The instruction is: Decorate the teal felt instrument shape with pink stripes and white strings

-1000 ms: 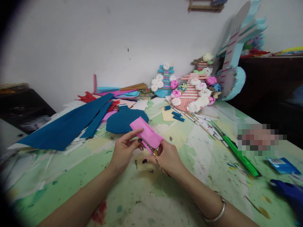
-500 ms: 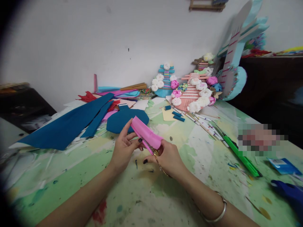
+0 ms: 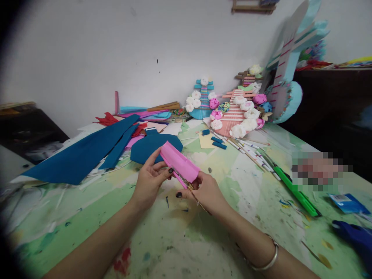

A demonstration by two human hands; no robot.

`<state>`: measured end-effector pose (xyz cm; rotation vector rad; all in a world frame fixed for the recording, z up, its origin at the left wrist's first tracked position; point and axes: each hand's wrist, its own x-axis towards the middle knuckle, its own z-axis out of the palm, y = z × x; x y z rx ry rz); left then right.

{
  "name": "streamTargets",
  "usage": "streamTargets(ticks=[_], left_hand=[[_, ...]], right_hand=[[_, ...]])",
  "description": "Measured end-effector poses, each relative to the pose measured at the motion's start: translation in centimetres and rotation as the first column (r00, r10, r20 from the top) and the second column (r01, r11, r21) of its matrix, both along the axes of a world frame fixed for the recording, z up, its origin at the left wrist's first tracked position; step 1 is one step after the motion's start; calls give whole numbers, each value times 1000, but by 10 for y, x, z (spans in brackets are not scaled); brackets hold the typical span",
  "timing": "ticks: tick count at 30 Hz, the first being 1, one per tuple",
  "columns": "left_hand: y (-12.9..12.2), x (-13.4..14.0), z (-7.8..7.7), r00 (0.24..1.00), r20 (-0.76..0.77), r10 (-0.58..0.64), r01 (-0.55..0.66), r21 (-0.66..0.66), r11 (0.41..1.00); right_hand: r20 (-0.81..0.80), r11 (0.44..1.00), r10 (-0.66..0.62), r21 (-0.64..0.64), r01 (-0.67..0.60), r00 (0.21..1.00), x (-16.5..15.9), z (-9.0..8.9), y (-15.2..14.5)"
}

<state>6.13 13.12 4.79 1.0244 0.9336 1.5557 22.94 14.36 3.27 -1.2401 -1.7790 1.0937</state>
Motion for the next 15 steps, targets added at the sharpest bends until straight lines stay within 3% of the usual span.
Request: streamTargets(ticks=[6, 11, 15], left_hand=[[2, -4, 3, 996, 88, -9, 12, -33, 999], [1, -3, 5, 980, 199, -32, 42, -46, 998], [2, -2, 4, 979, 198, -41, 48, -31, 998]], right_hand=[[-152, 984, 57, -156, -81, 987, 0, 12, -3], [-198, 982, 79, -153, -110, 977, -1, 18, -7], [-185, 988, 36, -144, -63, 982, -2, 15, -9]])
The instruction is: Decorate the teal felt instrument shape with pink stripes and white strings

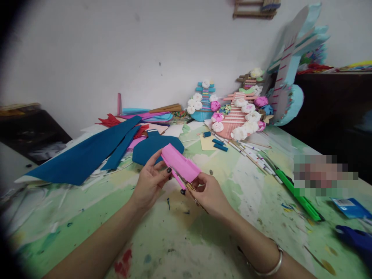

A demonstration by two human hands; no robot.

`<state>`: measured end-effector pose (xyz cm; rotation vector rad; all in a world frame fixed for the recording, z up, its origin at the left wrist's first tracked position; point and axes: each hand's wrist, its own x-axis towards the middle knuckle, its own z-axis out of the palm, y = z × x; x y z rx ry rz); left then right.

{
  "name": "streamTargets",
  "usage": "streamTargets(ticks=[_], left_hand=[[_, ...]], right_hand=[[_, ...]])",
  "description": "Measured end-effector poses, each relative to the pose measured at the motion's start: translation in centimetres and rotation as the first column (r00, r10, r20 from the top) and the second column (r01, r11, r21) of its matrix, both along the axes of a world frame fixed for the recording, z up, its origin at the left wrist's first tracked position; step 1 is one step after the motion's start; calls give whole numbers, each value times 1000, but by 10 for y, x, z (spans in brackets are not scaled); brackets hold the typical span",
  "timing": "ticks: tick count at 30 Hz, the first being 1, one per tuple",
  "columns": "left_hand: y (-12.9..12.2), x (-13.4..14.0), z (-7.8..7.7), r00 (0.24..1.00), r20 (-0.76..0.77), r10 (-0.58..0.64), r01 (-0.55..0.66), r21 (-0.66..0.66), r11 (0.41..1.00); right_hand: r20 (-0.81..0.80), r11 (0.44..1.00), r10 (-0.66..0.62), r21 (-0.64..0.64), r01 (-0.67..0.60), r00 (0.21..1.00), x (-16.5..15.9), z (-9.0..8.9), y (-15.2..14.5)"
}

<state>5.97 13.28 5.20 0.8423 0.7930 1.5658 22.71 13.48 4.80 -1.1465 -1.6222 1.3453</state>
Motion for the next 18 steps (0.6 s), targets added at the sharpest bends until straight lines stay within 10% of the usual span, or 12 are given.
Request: streamTargets(ticks=[18], left_hand=[[2, -4, -4, 989, -144, 22, -18, 30, 999]], right_hand=[[98, 995, -99, 43, 95, 990, -1, -4, 2]])
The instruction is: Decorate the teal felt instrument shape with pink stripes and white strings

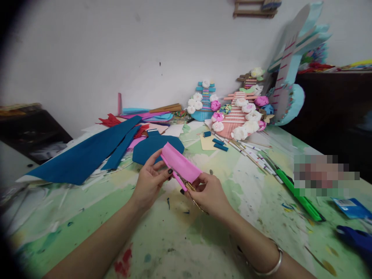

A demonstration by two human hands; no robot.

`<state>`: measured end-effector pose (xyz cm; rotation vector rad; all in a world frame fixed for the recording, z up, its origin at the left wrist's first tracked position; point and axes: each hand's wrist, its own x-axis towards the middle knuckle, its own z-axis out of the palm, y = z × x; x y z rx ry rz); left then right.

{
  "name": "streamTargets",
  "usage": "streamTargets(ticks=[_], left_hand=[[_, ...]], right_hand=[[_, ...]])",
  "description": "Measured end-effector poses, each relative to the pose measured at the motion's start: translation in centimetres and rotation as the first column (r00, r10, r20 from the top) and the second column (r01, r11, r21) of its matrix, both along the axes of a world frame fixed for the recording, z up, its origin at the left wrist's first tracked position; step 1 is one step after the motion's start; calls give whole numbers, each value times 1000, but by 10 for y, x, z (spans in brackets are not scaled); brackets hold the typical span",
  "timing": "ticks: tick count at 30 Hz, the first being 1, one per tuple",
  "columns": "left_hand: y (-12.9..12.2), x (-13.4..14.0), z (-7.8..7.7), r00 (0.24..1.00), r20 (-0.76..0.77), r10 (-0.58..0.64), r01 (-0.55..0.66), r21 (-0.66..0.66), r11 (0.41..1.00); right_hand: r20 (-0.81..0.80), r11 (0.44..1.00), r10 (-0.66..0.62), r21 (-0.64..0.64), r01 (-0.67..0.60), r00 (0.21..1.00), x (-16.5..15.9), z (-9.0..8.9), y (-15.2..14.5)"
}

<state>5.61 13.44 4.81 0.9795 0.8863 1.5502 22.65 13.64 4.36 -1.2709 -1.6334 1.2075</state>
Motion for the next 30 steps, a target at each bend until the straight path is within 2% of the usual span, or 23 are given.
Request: streamTargets(ticks=[7, 12, 19, 24, 30], left_hand=[[0, 0, -1, 1000, 12, -24, 24, 11, 1000], [-1, 1, -1, 1000, 4, -31, 31, 18, 999], [-2, 2, -3, 997, 9, -74, 73, 32, 997], [-1, 3, -6, 997, 9, -78, 78, 32, 996], [-2, 3, -6, 997, 2, -76, 76, 23, 997]], right_hand=[[3, 998, 48, 41, -48, 999, 3, -6, -2], [41, 994, 19, 109, -23, 999, 4, -11, 1], [-97, 999, -15, 50, 20, 995, -2, -6, -1], [-36, 994, -24, 105, 28, 999, -1, -7, -1], [52, 994, -20, 110, 15, 998, 0, -7, 0]])
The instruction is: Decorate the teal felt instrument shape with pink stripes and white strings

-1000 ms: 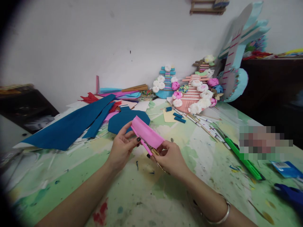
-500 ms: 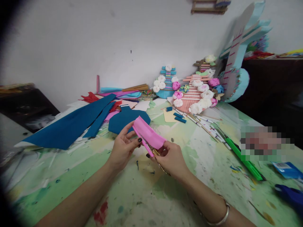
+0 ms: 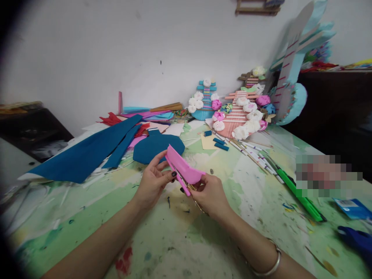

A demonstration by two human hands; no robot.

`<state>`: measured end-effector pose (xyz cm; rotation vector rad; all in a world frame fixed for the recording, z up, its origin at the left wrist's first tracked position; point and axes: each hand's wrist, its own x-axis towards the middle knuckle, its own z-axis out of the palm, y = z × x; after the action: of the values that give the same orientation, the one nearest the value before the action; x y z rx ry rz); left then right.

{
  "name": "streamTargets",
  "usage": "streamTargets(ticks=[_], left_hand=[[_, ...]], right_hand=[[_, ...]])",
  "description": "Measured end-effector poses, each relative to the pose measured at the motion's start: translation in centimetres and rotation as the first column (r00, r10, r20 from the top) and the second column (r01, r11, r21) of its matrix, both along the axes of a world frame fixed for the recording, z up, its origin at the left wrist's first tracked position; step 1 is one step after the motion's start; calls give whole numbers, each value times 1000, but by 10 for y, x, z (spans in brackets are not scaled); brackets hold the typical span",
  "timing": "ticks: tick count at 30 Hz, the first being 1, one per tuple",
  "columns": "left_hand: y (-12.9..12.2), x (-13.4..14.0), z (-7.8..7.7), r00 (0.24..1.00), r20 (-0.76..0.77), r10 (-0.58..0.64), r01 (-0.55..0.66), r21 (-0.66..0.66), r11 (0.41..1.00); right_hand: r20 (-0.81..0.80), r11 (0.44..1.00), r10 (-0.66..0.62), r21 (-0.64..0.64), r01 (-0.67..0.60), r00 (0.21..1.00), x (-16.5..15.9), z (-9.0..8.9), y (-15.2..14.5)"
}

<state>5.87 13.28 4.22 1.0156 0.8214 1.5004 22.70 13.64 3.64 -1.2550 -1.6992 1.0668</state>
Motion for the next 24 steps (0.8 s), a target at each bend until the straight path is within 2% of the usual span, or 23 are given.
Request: streamTargets(ticks=[4, 9, 18, 24], left_hand=[[0, 0, 1, 1000, -5, -2, 2, -8, 1000], [-1, 1, 2, 998, -27, -49, 49, -14, 999], [-3, 2, 1, 998, -29, -52, 52, -8, 999], [-3, 2, 5, 999, -22, -36, 35, -33, 999]], right_hand=[[-42, 1000, -1, 16, 2, 999, 0, -5, 1], [-112, 1000, -18, -25, 16, 993, -1, -8, 2], [-39, 999, -43, -9, 43, 998, 1, -2, 2], [-150, 990, -45, -138, 24, 988, -4, -2, 1]])
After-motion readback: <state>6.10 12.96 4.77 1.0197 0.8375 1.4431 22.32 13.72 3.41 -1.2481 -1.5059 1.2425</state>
